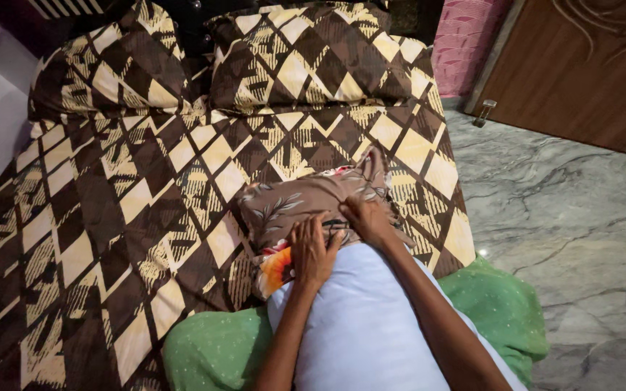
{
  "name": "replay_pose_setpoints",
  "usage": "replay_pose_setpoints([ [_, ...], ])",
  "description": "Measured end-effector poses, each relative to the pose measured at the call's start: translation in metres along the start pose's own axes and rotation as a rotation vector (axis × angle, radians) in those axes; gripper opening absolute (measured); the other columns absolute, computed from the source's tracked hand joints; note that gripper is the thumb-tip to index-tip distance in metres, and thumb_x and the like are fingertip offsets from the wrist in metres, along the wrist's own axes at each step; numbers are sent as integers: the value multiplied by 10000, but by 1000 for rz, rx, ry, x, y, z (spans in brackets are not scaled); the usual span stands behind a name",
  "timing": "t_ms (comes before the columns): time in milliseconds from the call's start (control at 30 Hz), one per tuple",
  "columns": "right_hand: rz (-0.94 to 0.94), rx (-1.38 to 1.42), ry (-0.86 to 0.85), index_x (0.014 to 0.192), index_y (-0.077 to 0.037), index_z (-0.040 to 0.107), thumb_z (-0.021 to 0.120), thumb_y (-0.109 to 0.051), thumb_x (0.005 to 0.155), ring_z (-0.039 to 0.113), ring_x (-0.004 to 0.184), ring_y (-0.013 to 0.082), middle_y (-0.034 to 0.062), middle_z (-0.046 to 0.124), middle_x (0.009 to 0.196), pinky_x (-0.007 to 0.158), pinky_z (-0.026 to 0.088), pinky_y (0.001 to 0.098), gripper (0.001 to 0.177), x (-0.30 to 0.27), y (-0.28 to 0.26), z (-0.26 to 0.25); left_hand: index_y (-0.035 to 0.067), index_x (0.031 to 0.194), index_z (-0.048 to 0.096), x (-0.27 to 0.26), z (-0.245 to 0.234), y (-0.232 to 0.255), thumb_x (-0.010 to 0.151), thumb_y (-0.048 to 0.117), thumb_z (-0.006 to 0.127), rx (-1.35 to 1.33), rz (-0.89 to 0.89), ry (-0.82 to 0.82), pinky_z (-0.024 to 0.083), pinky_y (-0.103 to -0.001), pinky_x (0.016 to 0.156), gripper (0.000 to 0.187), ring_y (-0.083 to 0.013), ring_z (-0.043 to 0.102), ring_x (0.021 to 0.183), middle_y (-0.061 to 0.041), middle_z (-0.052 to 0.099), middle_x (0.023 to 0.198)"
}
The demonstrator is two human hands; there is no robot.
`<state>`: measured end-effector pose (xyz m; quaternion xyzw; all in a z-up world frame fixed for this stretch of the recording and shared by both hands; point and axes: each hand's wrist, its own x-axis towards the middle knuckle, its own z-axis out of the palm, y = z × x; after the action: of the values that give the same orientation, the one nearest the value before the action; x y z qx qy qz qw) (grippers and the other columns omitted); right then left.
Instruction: The person slides a patterned pillowcase over a pillow by hand, pulling the fabric down and adjusting the corners until the pillow is fully covered.
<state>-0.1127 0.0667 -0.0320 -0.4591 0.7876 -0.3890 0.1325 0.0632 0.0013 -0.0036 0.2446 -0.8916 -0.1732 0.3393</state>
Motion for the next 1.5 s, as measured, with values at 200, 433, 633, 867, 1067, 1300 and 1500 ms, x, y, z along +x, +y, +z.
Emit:
replay_pose_setpoints([
  [200, -388, -200, 84, 1233, -78, 688, 670, -299, 885, 563, 1149, 309, 99, 649, 1233, 972, 381, 487, 413, -14, -42, -8, 27, 1367, 493, 2, -3, 4, 810, 243, 687, -122, -34, 51, 351, -493, 1090, 628, -397, 513, 1254, -223, 552, 1313],
  [433, -297, -195, -42, 1096, -142, 713, 624, -154, 921, 700, 972, 276, 91, 752, 984, 958, 461, 451, 197, 3, -22, 16, 13, 1388, 492, -12, 23, -26, 929, 102, 565, -267, -61, 212, 402, -475, 1112, 473, -392, 517, 1280, -219, 534, 1358],
  [633, -340, -210, -44, 1072, -89, 643, 629, -136, 867, 709, 827, 328, 125, 757, 873, 856, 464, 482, 211, 8, -2, 21, 44, 1137, 683, 6, 35, -83, 969, 160, 618, -668, -224, -34, 513, -391, 947, 214, -293, 637, 1072, -156, 641, 1133],
  [867, -283, -122, 68, 990, -83, 614, 561, -221, 1029, 653, 807, 372, 155, 672, 813, 802, 447, 508, 153, 11, 15, 21, 71, 986, 736, -14, -26, -186, 854, 245, 770, -88, -7, 47, 505, -428, 859, 221, -367, 633, 1022, -161, 648, 1050],
  [1067, -181, -22, 104, 942, -54, 617, 545, -254, 1037, 622, 743, 339, 144, 617, 752, 713, 469, 462, 232, 9, 9, 15, 61, 1086, 672, -32, 11, -207, 1051, 268, 592, -319, -202, 88, 531, -419, 882, 225, -339, 672, 1003, -150, 677, 1068],
  [1300, -77, 35, 58, 946, -59, 628, 540, -269, 1026, 624, 722, 298, 108, 614, 736, 714, 476, 441, 241, 7, 1, 11, 58, 1249, 623, -3, -8, -164, 1013, 259, 596, -295, -255, -92, 523, -456, 804, 310, -377, 674, 969, -185, 680, 1117],
  [1500, -378, -118, 101, 1048, -69, 676, 578, -203, 914, 647, 941, 302, 99, 698, 981, 849, 482, 426, 214, 7, -16, 11, 50, 1053, 693, 2, -49, -136, 940, 200, 669, -131, -47, -87, 526, -454, 798, 190, -374, 670, 962, -157, 684, 1032],
])
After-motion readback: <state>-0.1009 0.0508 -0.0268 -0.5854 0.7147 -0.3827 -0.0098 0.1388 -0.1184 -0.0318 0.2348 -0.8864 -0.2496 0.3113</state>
